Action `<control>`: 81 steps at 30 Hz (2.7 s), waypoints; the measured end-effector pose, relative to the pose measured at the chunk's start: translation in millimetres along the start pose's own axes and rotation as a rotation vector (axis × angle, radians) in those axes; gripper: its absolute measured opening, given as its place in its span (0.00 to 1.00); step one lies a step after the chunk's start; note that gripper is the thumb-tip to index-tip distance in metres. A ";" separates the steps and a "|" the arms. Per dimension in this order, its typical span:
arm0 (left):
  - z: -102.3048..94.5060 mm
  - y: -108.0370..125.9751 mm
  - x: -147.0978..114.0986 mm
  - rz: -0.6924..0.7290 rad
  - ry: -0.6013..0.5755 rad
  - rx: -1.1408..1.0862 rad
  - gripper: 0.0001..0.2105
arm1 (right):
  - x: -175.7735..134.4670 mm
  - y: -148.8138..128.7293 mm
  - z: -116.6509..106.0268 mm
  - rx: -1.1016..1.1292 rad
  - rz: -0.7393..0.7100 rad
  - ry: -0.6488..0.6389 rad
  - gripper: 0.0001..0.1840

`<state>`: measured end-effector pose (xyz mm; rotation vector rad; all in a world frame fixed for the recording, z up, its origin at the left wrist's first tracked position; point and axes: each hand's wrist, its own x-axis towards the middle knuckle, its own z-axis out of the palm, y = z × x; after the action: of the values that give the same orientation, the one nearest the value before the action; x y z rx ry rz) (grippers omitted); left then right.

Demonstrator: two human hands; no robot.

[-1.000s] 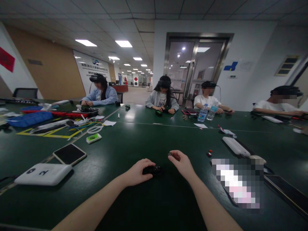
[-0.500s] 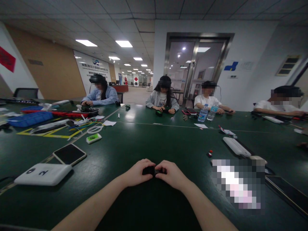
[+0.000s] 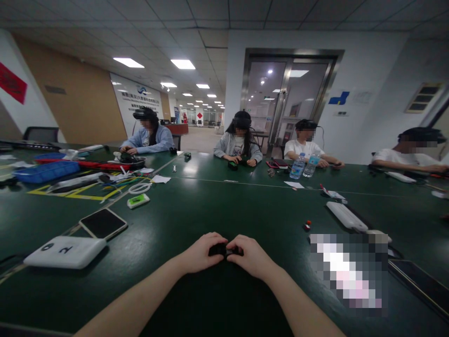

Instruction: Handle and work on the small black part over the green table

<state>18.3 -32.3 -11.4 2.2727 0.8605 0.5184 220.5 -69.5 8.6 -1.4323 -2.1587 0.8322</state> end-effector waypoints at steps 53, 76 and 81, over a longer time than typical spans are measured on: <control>-96.7 -106.3 -55.1 -0.965 0.664 0.593 0.18 | 8.4 56.4 -19.6 0.241 0.191 0.108 0.13; -93.1 -127.1 -55.7 -0.909 0.749 0.603 0.17 | 4.8 46.4 -23.6 0.212 0.220 0.100 0.13; -93.3 -132.4 -55.7 -0.905 0.764 0.608 0.17 | 5.1 47.6 -23.3 0.219 0.208 0.110 0.13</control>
<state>-131.0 45.4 -43.2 1.7996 2.5244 0.7470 265.3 -45.1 -6.5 -1.5655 -1.7986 1.0044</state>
